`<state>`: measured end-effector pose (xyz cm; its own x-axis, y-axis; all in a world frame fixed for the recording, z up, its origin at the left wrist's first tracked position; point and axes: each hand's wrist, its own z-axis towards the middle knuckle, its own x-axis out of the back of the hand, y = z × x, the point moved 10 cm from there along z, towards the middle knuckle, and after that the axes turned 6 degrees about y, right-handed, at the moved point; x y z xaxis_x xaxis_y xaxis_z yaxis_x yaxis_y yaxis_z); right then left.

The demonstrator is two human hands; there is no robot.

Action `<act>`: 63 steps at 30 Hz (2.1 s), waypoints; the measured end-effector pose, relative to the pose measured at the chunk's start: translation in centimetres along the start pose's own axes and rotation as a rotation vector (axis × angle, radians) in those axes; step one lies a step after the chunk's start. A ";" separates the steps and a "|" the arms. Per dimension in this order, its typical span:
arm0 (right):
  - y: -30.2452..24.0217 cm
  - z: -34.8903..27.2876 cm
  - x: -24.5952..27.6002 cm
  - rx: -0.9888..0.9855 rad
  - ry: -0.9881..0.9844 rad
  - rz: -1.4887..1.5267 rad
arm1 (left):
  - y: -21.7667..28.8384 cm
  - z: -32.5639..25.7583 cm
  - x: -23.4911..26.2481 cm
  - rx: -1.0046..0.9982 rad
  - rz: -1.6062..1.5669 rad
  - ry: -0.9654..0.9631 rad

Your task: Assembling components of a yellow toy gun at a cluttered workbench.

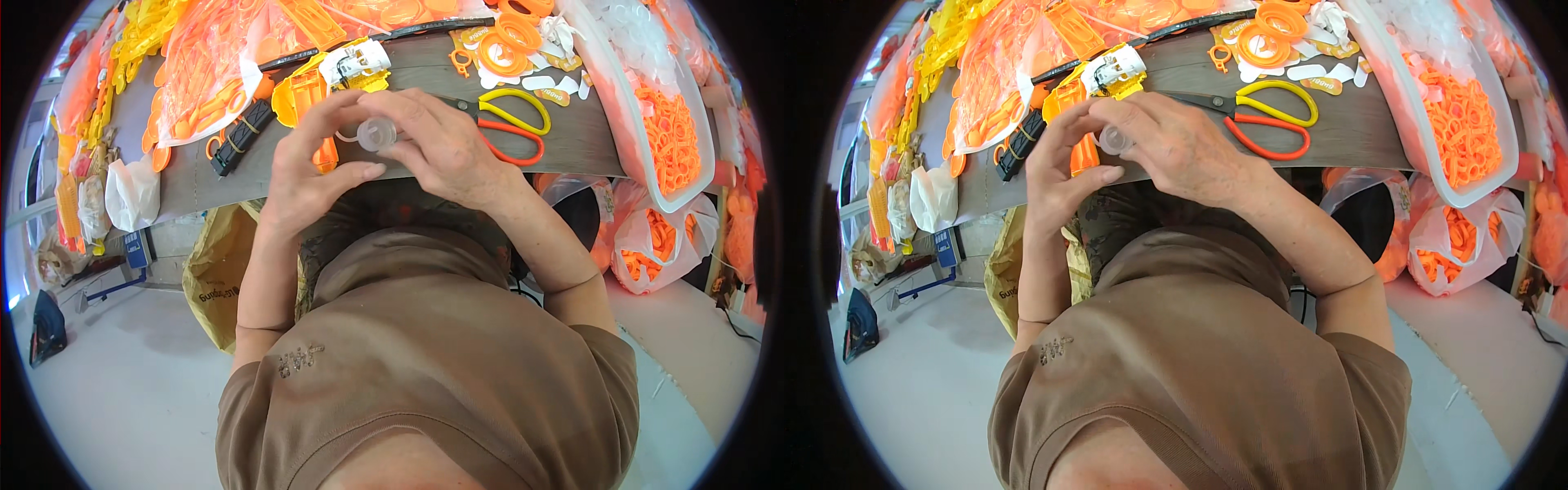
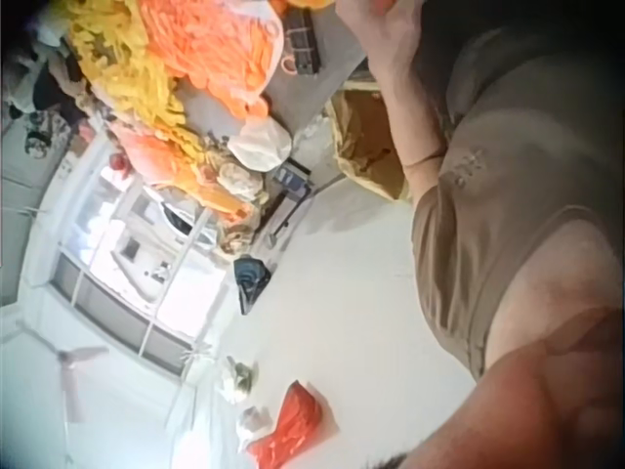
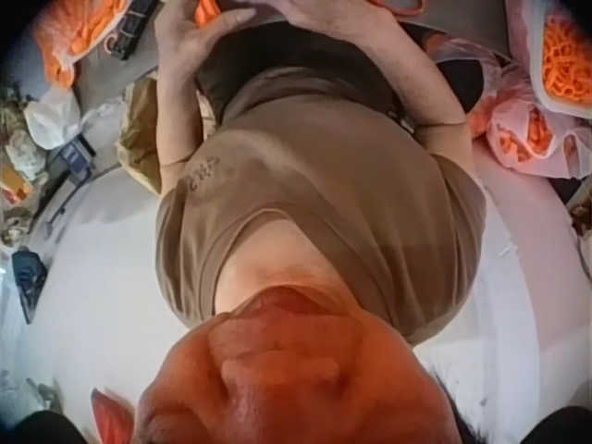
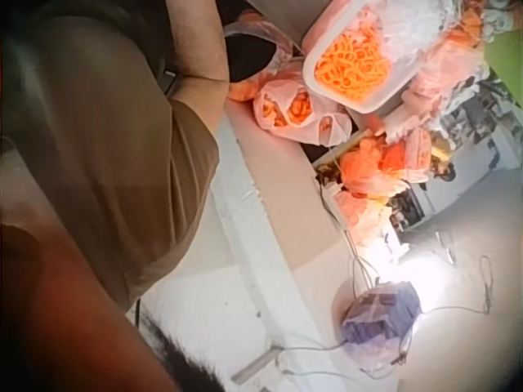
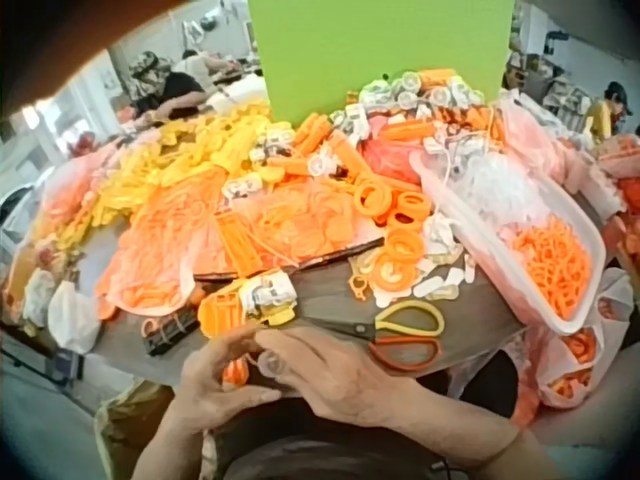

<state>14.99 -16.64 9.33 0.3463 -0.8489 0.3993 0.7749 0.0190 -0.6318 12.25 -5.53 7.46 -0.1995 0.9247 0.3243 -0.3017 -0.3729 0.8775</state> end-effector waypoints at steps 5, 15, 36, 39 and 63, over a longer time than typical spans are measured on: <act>2.2 -0.9 -0.7 -0.361 -0.055 0.346 | -1.4 -0.8 0.4 0.051 -0.036 0.092; 4.1 -3.6 -2.2 -0.582 0.173 0.409 | 2.7 -1.3 -1.3 -0.415 0.379 0.107; 9.8 -2.4 -3.6 -0.941 -0.098 0.483 | -1.1 1.0 0.8 -0.270 0.375 0.218; 9.7 -2.1 -3.6 -0.905 -0.067 0.432 | -1.6 1.1 1.4 -0.203 0.326 0.184; 9.3 -4.4 -5.0 -1.048 0.195 0.704 | -0.9 2.2 1.3 -0.268 0.442 -0.038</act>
<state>18.17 -14.56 -1.49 0.3582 -0.8903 -0.2811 -0.3598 0.1462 -0.9215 14.34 -3.77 7.91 -0.3294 0.6750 0.6602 -0.4255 -0.7303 0.5344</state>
